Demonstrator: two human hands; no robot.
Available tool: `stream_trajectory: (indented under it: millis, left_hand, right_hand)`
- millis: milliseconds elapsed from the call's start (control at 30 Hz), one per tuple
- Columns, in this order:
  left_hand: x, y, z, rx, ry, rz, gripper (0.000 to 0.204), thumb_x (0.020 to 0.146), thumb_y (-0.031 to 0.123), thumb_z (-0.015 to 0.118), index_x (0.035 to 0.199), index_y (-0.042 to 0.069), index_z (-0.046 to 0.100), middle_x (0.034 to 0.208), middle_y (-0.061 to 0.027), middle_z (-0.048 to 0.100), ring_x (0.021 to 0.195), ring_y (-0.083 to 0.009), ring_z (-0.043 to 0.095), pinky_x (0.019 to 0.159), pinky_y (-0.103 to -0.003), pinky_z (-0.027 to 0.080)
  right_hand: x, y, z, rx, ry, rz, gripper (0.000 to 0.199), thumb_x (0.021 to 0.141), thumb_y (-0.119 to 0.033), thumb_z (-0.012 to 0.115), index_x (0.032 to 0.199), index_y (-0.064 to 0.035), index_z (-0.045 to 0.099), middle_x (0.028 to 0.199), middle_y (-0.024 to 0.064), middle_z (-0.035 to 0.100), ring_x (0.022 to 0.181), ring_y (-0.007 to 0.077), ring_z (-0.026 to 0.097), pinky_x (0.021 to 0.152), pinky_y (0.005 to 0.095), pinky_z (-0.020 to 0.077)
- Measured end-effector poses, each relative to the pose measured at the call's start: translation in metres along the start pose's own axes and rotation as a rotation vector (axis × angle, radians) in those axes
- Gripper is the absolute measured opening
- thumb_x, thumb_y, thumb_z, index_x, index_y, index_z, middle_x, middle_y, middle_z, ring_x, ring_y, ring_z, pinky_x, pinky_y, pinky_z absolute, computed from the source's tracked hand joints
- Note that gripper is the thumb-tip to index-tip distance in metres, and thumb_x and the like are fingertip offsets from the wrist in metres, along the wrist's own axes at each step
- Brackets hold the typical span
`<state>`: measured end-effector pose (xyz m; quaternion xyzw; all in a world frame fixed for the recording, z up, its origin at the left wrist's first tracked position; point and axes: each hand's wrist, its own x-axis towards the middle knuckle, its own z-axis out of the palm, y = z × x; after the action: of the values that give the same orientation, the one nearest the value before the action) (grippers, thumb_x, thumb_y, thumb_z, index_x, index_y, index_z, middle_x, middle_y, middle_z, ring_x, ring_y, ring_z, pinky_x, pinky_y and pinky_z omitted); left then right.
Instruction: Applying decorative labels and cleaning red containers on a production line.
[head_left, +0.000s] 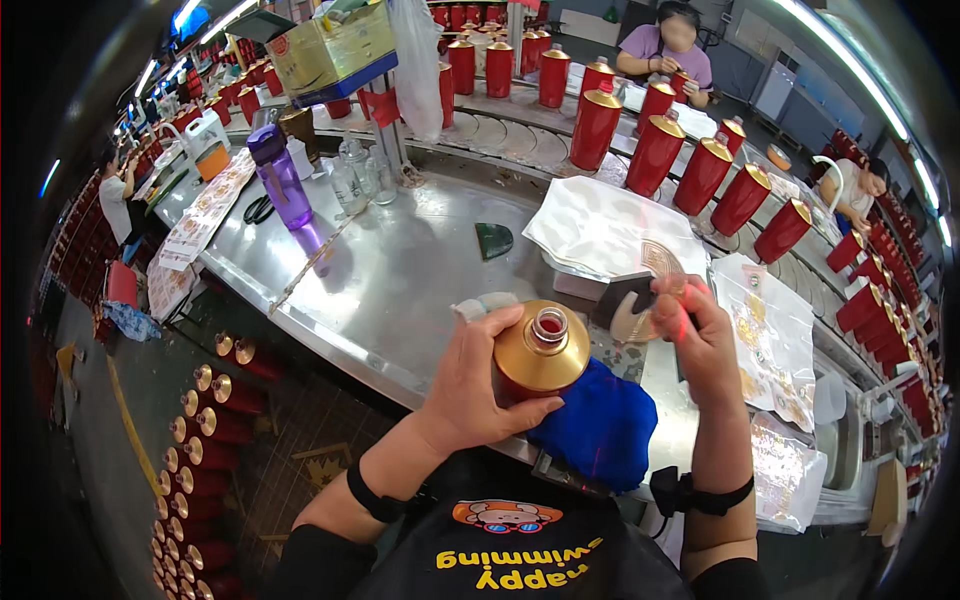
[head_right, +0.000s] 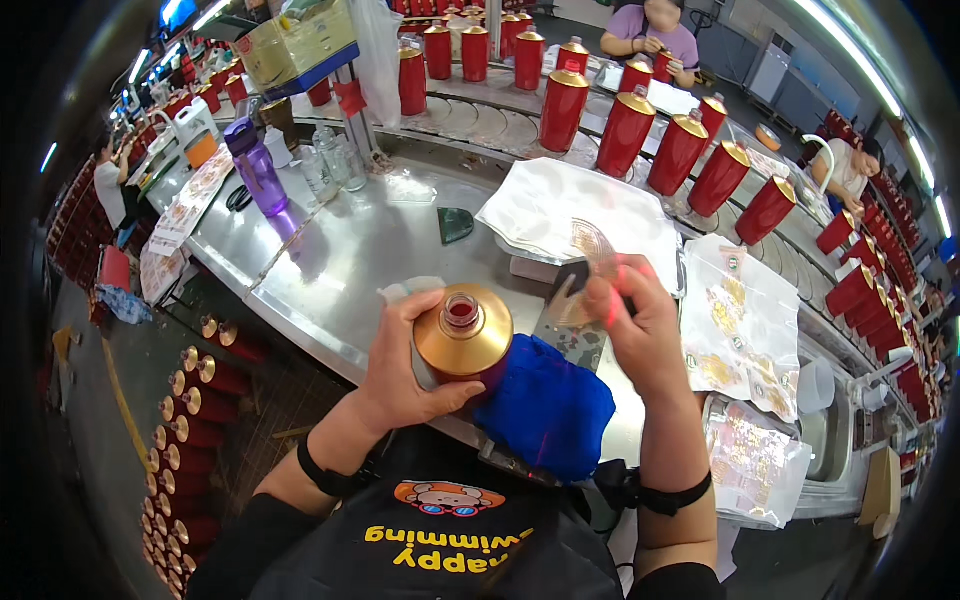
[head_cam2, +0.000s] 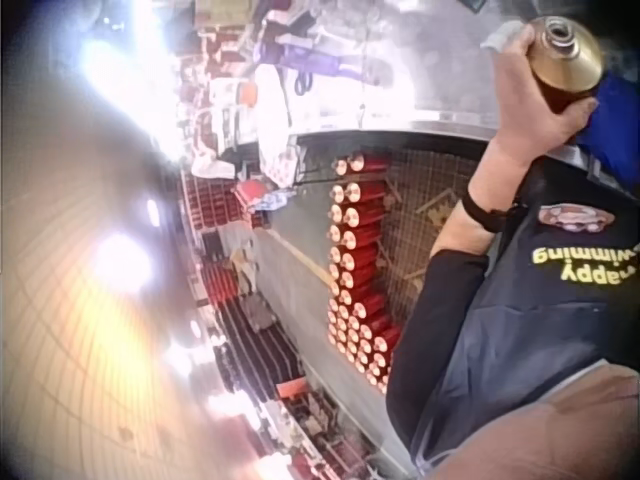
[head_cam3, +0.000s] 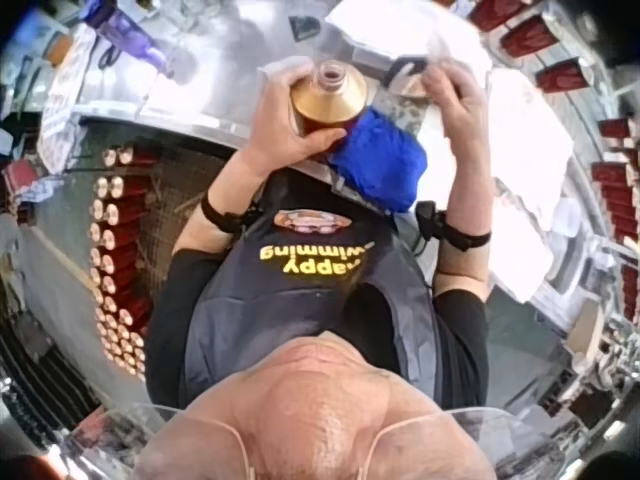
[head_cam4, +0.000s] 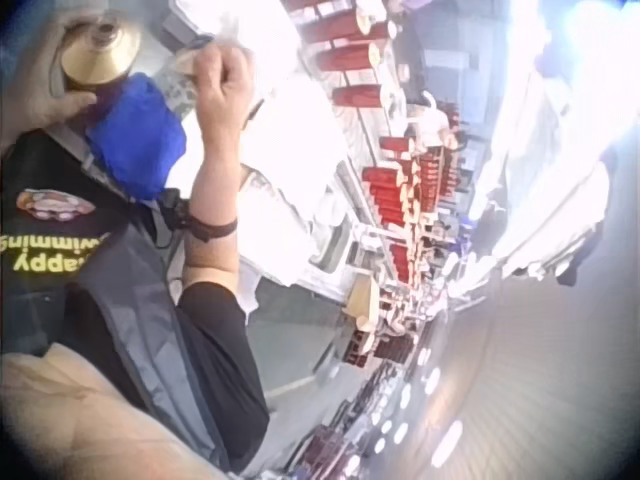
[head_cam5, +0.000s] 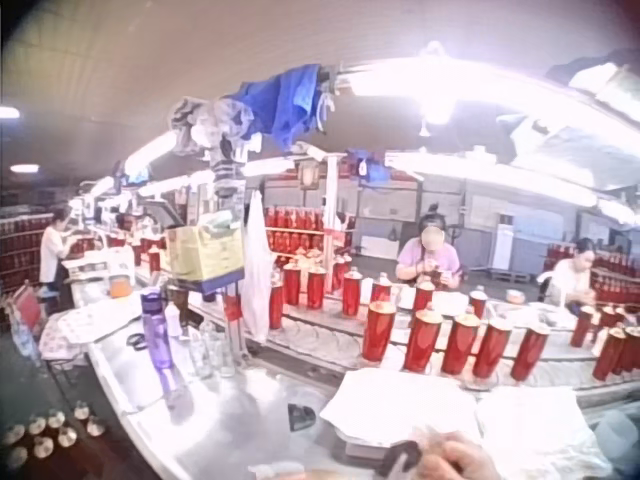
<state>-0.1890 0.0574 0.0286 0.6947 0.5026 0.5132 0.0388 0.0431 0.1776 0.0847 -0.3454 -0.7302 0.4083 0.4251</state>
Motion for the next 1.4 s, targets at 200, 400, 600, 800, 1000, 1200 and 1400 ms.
stream_trajectory:
  millis: [200,400,600,800,1000,1200,1400]
  left_hand:
    - [-0.011,0.006,0.013,-0.075,0.107,-0.020,0.090,0.063,0.028,0.088,0.130,-0.001,0.036,0.121,-0.0185,0.049,0.110,-0.0330,0.052,0.093,-0.041,0.044]
    - [-0.008,-0.011,0.006,-0.282,-0.006,-0.096,0.089,0.065,0.021,0.086,0.134,0.001,0.034,0.127,-0.0181,0.047,0.118,-0.0297,0.050,0.098,-0.039,0.042]
    - [0.005,-0.011,-0.008,-0.978,-0.126,-0.296,0.080,0.078,0.021,0.077,0.140,0.002,0.030,0.136,-0.0145,0.044,0.125,-0.0241,0.045,0.107,-0.036,0.033]
    - [0.008,0.006,0.000,-1.076,0.000,-0.518,0.062,0.091,0.022,0.063,0.140,0.002,0.030,0.136,-0.0109,0.042,0.124,-0.0181,0.043,0.107,-0.032,0.033]
    - [0.010,-0.012,-0.004,-1.068,-0.052,-0.454,0.060,0.093,0.020,0.059,0.142,0.002,0.028,0.135,-0.0109,0.042,0.125,-0.0170,0.042,0.107,-0.031,0.032]
    - [0.013,-0.024,0.003,-1.110,-0.071,-0.431,0.062,0.096,0.022,0.055,0.145,0.001,0.024,0.138,-0.0111,0.040,0.128,-0.0178,0.039,0.110,-0.032,0.027]
    - [0.015,-0.026,0.006,-1.099,-0.082,-0.422,0.066,0.095,0.023,0.057,0.147,0.001,0.023,0.139,-0.0113,0.040,0.130,-0.0183,0.038,0.110,-0.032,0.027]
  right_hand:
    - [0.000,-0.050,0.038,0.262,-0.013,0.015,0.019,0.095,-0.016,0.060,0.095,0.0035,0.063,0.102,0.0074,0.055,0.091,0.0140,0.054,0.080,0.0254,0.0429]
    - [-0.015,-0.056,0.059,0.280,-0.140,-0.114,0.016,0.094,-0.013,0.060,0.095,0.0022,0.063,0.107,0.0103,0.056,0.098,0.0171,0.054,0.085,0.0282,0.0424]
    - [-0.019,-0.014,0.070,0.180,-0.088,-0.151,0.014,0.092,-0.013,0.061,0.093,0.0009,0.064,0.110,0.0124,0.057,0.100,0.0180,0.054,0.086,0.0298,0.0431]
    - [-0.012,-0.002,0.068,0.254,-0.114,-0.028,0.015,0.092,-0.013,0.063,0.086,0.0009,0.062,0.112,0.0113,0.057,0.096,0.0163,0.054,0.081,0.0288,0.0442]
    - [0.004,0.007,0.079,0.452,-0.149,0.099,0.023,0.094,-0.016,0.061,0.078,0.0003,0.059,0.114,0.0112,0.056,0.091,0.0117,0.053,0.076,0.0266,0.0452]
    - [0.004,0.016,0.080,0.625,-0.171,0.167,0.024,0.099,-0.019,0.053,0.108,0.0016,0.060,0.114,0.0095,0.058,0.100,0.0123,0.053,0.086,0.0263,0.0444]
    - [0.002,0.021,0.078,0.384,-0.198,-0.008,0.040,0.094,-0.027,0.061,0.121,0.0018,0.053,0.111,0.0079,0.061,0.104,0.0138,0.054,0.093,0.0286,0.0428]
